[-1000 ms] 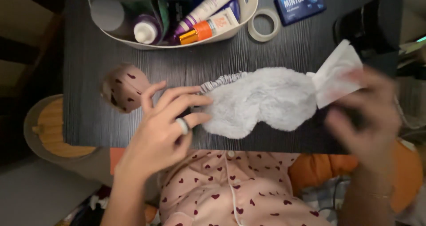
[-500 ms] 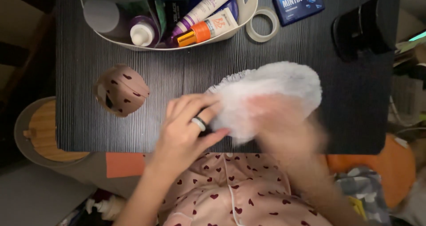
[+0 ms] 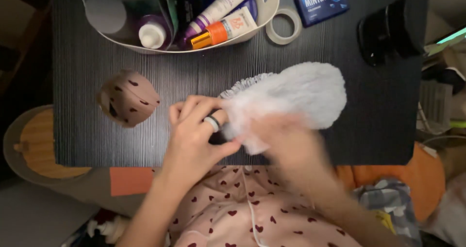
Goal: The person empties a small gray pouch onto a cluttered desk, then handles several items including a nail file, blister packs, and jewelry. The person opens a mint tin and removes a small tool before placing it back inside.
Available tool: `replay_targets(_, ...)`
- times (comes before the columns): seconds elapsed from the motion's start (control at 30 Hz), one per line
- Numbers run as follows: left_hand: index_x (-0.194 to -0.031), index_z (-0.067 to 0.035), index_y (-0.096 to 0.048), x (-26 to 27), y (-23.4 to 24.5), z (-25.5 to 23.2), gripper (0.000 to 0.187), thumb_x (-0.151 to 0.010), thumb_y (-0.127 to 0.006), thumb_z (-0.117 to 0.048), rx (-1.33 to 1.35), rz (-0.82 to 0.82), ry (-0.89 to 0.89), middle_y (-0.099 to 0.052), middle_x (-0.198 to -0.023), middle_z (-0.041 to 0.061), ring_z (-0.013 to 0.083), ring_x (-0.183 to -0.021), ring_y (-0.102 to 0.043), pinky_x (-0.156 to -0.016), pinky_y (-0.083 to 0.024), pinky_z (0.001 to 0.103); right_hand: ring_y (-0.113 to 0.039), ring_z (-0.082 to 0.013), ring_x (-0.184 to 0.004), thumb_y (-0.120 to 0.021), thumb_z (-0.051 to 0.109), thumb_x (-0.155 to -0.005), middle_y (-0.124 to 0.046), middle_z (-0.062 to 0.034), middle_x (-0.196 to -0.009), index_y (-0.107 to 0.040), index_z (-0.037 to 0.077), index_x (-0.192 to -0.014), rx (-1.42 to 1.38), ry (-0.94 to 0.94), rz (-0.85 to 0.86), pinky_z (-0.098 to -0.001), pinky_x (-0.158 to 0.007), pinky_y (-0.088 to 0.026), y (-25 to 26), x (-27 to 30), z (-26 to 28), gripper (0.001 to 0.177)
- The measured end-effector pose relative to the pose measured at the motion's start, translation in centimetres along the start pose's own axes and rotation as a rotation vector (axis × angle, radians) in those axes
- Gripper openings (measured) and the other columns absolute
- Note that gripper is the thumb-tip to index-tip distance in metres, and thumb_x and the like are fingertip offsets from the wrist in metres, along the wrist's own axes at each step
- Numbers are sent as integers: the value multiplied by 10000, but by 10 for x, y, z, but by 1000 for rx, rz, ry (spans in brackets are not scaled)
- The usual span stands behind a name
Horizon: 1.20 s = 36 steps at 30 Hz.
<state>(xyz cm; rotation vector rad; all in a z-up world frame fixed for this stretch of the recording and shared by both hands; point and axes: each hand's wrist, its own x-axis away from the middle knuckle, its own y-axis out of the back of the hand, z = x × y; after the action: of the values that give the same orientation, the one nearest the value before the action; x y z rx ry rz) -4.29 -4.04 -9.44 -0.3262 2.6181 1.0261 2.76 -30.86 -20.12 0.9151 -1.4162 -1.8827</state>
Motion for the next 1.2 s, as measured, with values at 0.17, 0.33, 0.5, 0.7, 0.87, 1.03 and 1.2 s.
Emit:
replay_targets(0.17, -933, -95, -725, -9, 6, 1, 368, -642, -906, -230, -48, 40, 41, -705, -1132, -3, 225, -1086, -606, -939, -346, 426, -584, -298, -1007, -638, -102, -713, -713, -27, -1266, -718, 126, -1278, -124, -107, -65, -375, -887, -519, 97, -39, -1, 614)
replay_targets(0.33, -961, -78, -700, -3, 4, -8, 361, -702, -896, -238, -55, 49, 16, -692, -1200, 8, 229, -1144, -604, -980, -355, 420, -529, -298, -967, -583, -184, -764, -710, -70, -1400, -694, 106, -1292, 109, -263, -163, -364, -859, -520, 124, -33, -8, 612)
replay_targets(0.5, -1173, -15, -718, -4, -2, -5, 591, -673, -904, -269, -87, 22, -31, -658, -1257, 75, 274, -1179, -600, -977, -345, 464, -588, -320, -995, -636, -10, -771, -682, -140, -1283, -685, 44, -1271, -223, 16, -215, -414, -888, -528, 93, -71, 68, 505)
replay_targets(0.7, -1170, -22, -708, -12, 0, 5, 620, -652, -932, -278, -87, 15, -12, -665, -1268, 75, 282, -1148, -593, -957, -416, 427, -575, -287, -1013, -656, -11, -958, -599, -150, -1206, -719, 44, -1240, -235, -275, -174, -364, -870, -495, 96, -84, 1, 295)
replay_targets(0.87, -1168, -16, -708, -9, 3, -3, 600, -646, -926, -214, -130, 13, -13, -668, -1297, 82, 278, -1165, -603, -958, -429, 413, -503, -318, -978, -627, -159, -774, -641, -103, -1497, -748, 10, -1268, 117, -209, -164, -368, -896, -473, 113, -69, -12, 536)
replay_targets(1.03, -1209, -34, -729, -12, 3, -14, 560, -680, -825, -191, -190, 25, -259, -657, -1326, 123, 256, -1173, -610, -966, -411, 490, -551, -281, -1081, -580, -212, -757, -655, -57, -1444, -771, 67, -1206, -63, -123, -279, -381, -936, -471, 99, -60, 25, 562)
replay_targets(1.2, -1065, 4, -684, -12, -7, 0, 209, -886, -639, -95, -220, 126, -493, -659, -1215, 124, 274, -1159, -638, -1010, -464, 468, -535, -245, -853, -625, -118, -749, -657, -88, -1075, -740, 75, -1295, -132, -108, -125, -371, -814, -466, 105, -60, 17, 590)
